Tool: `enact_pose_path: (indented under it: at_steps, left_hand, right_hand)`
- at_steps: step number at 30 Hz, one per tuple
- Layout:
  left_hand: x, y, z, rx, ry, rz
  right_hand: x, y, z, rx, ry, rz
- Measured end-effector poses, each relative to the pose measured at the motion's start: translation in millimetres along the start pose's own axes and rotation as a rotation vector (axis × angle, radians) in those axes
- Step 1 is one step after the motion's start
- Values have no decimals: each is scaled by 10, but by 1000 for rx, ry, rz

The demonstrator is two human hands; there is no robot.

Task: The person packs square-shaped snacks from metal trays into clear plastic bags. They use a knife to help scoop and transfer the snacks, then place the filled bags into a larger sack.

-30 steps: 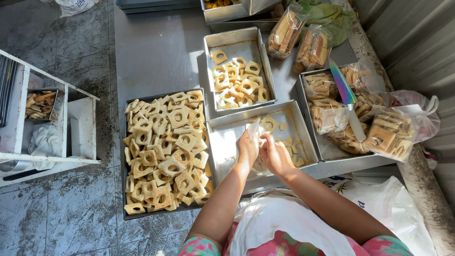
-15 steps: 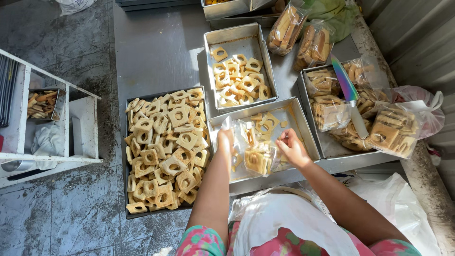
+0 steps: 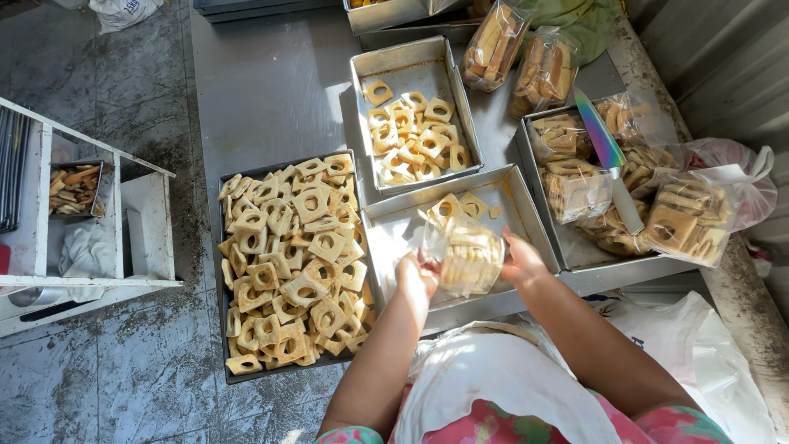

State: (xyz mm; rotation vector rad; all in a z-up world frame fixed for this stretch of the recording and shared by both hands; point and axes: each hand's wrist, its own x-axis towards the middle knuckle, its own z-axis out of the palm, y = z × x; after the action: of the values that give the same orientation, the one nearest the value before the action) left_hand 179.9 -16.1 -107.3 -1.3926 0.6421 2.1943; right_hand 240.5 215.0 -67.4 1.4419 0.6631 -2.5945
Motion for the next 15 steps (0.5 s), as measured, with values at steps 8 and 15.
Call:
enact_pose_path:
  at_steps: [8,15]
  left_hand:
    - [-155,116,52,-208,-167,-13]
    - [-707,267,327,-46,-231,-140]
  right_hand:
    - [-914,238,415,-206,-241,217]
    - [-1400,59,596,-308,-39,171]
